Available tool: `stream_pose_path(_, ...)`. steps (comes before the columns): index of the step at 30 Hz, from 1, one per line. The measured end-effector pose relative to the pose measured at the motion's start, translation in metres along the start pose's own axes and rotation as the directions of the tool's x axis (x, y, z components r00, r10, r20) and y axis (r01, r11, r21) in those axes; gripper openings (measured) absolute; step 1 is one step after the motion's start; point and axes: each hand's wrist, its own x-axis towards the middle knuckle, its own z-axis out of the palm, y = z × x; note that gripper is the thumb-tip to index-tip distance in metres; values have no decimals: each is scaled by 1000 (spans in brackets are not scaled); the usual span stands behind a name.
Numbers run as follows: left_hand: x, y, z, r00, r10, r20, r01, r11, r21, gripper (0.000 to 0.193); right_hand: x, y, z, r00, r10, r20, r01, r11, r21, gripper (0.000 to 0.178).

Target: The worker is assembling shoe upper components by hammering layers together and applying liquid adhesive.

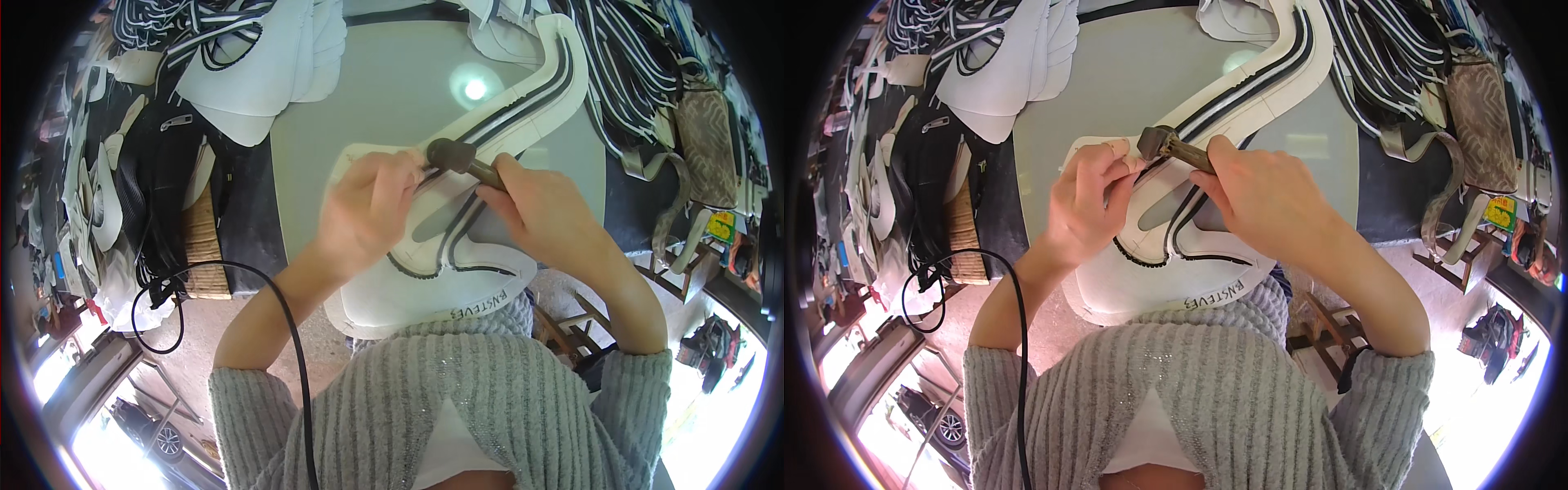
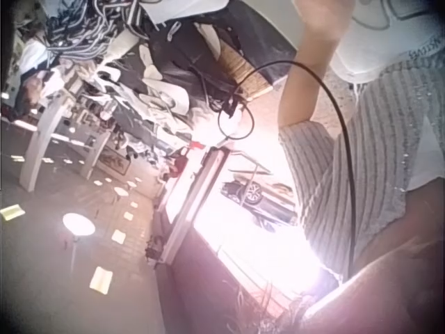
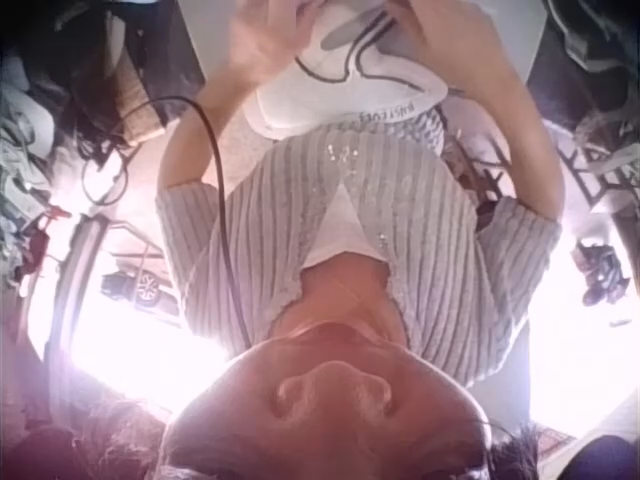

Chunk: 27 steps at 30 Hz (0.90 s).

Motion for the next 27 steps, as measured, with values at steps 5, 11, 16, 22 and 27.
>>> stream_pose_path(5,2,2,-2,998,68,-3,-68,997,29,33,-4,-15,-4,999,11,44,-10,1000,-22,29)
stream_pose_path(11,-5,-4,2,1000,24,-14,-24,999,-33,38,-3,-18,-6,998,60,-36,-59,998,33,30)
stream_pose_path(16,10,1,-17,955,-293,52,298,944,-142,46,-8,-9,9,995,97,36,-95,994,-57,30)
stream_pose_path(22,0,-17,-17,970,236,66,-243,960,143,42,-8,-10,9,996,85,33,-83,995,-57,30)
stream_pose_path(27,3,-16,-19,949,312,54,-316,941,122,40,-6,-20,-2,999,50,-5,-50,998,47,29)
